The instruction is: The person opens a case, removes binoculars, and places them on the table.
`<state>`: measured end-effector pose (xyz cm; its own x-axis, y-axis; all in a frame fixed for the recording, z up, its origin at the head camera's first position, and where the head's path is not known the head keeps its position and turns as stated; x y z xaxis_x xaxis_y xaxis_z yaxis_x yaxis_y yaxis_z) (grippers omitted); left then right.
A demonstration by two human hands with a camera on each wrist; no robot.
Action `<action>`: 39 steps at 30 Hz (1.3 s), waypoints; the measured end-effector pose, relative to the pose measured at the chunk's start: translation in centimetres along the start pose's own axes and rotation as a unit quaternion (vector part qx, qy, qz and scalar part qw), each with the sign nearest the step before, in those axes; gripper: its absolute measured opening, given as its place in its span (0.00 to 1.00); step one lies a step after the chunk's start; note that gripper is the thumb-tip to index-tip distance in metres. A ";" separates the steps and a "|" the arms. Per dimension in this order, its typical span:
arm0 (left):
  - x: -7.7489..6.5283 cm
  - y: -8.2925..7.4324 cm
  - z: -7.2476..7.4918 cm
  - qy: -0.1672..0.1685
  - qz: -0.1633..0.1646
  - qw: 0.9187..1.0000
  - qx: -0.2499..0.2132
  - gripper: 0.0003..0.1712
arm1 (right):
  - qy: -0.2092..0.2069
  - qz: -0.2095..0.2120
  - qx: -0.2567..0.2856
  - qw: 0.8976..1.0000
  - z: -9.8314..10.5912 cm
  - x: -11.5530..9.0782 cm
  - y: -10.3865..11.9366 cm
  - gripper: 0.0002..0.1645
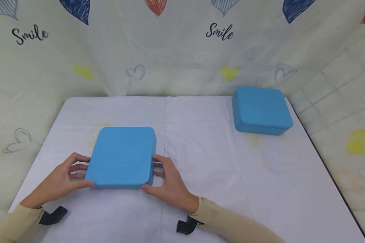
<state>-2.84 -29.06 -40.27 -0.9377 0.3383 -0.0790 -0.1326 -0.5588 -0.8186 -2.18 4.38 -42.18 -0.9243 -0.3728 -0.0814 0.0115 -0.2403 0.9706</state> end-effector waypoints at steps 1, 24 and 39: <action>0.2 0.0 0.2 -0.003 -0.002 1.000 0.007 0.37 | -0.002 -0.001 -0.001 1.000 0.0 0.1 0.0 0.54; 6.5 2.0 1.1 -0.040 0.078 0.995 -0.056 0.33 | -0.048 -0.150 0.029 0.987 2.5 5.1 0.6 0.28; 6.1 1.4 1.7 -0.034 0.086 0.993 -0.078 0.32 | -0.032 -0.160 0.070 0.984 2.7 5.8 0.9 0.32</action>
Point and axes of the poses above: each hand's wrist, its own x-axis towards the middle knuckle, its own z-axis out of the back of the hand, y = z × x, the point moved 4 cm from there along x, towards the middle knuckle, and after that the axes turned 8 degrees about -z, right-handed, at the moved point
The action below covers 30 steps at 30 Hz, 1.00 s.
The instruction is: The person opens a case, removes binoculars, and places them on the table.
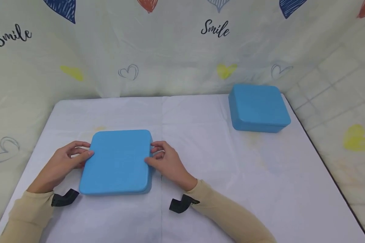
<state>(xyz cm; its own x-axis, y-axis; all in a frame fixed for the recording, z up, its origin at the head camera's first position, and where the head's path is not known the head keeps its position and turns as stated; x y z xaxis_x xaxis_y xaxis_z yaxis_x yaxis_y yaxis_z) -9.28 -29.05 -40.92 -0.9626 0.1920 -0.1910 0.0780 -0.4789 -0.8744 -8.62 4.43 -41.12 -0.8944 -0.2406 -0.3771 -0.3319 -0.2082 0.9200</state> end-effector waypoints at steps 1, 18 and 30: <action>0.1 0.0 0.0 0.003 0.000 1.000 -0.001 0.32 | 0.001 -0.001 0.001 1.000 0.1 0.0 0.0 0.32; 0.5 0.2 1.1 0.038 0.034 0.999 0.017 0.39 | 0.015 -0.002 0.002 1.000 0.3 -0.1 0.0 0.36; 0.2 0.0 1.3 0.040 0.028 0.999 0.011 0.38 | 0.011 0.001 -0.013 1.000 0.3 -0.3 0.2 0.35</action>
Point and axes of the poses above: each hand's wrist, its own x-axis towards the middle knuckle, its own z-axis out of the back of the hand, y = z × x, the point moved 4 cm from there along x, towards the middle knuckle, and after that the axes turned 8 degrees about -z, right-handed, at the moved point
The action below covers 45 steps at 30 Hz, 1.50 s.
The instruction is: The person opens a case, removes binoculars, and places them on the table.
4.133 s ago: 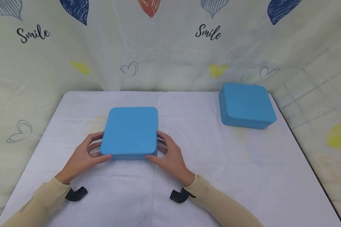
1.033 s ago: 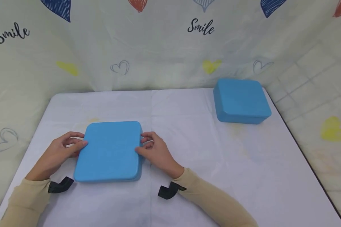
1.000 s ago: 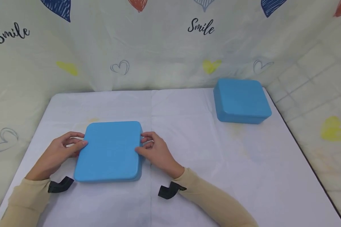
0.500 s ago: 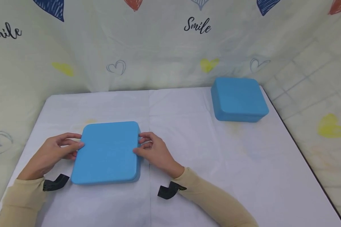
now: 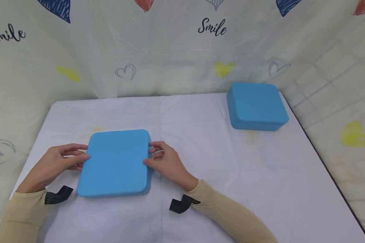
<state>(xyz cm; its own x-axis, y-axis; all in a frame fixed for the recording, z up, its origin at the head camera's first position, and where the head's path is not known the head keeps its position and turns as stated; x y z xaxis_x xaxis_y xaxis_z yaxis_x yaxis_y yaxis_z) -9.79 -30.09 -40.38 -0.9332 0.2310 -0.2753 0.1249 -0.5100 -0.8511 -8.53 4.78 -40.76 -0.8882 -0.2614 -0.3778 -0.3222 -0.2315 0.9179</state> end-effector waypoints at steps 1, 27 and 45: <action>0.0 0.0 0.0 0.000 0.001 1.000 0.001 0.38 | 0.002 0.001 -0.001 1.000 0.0 0.0 0.0 0.36; -0.2 0.1 -0.1 0.005 -0.010 1.000 -0.010 0.39 | 0.009 0.023 -0.003 1.000 -0.2 -0.6 0.2 0.36; -0.3 -0.1 0.2 0.009 -0.019 1.000 -0.008 0.38 | 0.001 0.024 0.000 1.000 -0.2 -0.7 0.4 0.35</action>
Point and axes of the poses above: each hand's wrist, its own x-axis towards the middle knuckle, its own z-axis out of the back of the hand, y = z × x, the point moved 4 cm from there along x, towards the middle knuckle, and after that the axes turned 8 degrees about -z, right-handed, at the moved point
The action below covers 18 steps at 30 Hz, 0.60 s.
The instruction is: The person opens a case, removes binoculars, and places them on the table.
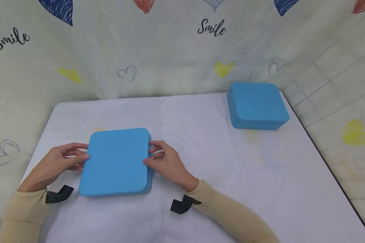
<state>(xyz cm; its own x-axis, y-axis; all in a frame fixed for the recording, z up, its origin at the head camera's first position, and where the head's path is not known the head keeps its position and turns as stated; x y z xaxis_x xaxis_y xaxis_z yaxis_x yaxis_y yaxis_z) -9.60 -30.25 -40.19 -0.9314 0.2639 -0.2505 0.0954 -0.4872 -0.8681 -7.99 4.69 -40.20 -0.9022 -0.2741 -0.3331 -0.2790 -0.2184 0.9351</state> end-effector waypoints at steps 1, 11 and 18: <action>0.0 0.0 0.0 0.000 0.000 1.000 -0.001 0.39 | 0.000 -0.001 0.000 1.000 0.0 0.0 0.0 0.35; -0.1 -0.4 0.2 -0.006 -0.013 0.999 -0.029 0.37 | 0.005 -0.003 -0.001 1.000 0.0 0.1 0.0 0.35; -0.1 -0.6 0.2 -0.010 -0.018 0.999 -0.029 0.35 | 0.004 -0.004 -0.001 1.000 0.1 0.1 0.1 0.36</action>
<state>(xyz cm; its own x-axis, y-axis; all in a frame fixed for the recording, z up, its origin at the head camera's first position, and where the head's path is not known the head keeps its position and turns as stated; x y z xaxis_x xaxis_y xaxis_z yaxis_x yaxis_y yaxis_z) -9.67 -30.17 -39.59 -0.9412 0.2641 -0.2107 0.0810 -0.4292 -0.8996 -8.18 4.74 -40.09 -0.8974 -0.2802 -0.3410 -0.2846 -0.2230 0.9323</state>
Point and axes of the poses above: each hand's wrist, its own x-axis towards the middle knuckle, its own z-axis out of the back of the hand, y = z × x, the point moved 4 cm from there along x, towards the middle knuckle, and after that the axes turned 8 degrees about -z, right-handed, at the moved point
